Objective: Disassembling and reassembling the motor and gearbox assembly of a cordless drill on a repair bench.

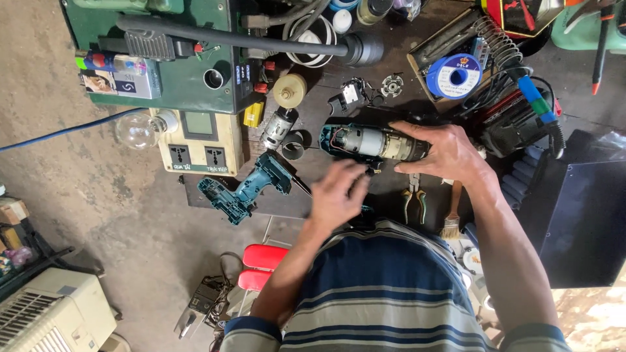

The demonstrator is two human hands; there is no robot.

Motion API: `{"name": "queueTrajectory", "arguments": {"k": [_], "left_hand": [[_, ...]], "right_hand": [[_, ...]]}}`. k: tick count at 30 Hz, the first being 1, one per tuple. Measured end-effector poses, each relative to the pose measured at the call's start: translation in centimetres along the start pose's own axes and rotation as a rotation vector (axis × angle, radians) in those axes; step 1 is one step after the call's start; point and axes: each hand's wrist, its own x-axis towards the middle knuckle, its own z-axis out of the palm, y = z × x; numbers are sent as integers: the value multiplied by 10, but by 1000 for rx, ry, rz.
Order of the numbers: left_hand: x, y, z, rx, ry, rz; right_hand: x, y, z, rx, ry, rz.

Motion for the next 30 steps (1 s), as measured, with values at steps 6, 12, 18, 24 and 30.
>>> {"name": "queueTrajectory", "arguments": {"k": [6, 12, 18, 24, 30], "left_hand": [[21, 22, 8, -319, 81, -29], [17, -4, -11, -620, 128, -248], [30, -8, -11, -891, 204, -368], [47, -30, -26, -312, 3, -12], [71, -31, -40, -85, -127, 206]], "right_hand": [[0, -21, -7, 1, 1, 2], [-10, -5, -6, 30, 16, 3], [-16, 2, 1, 65, 27, -16], [-18, 0, -5, 38, 27, -53], [-20, -5, -7, -1, 51, -76]]}}
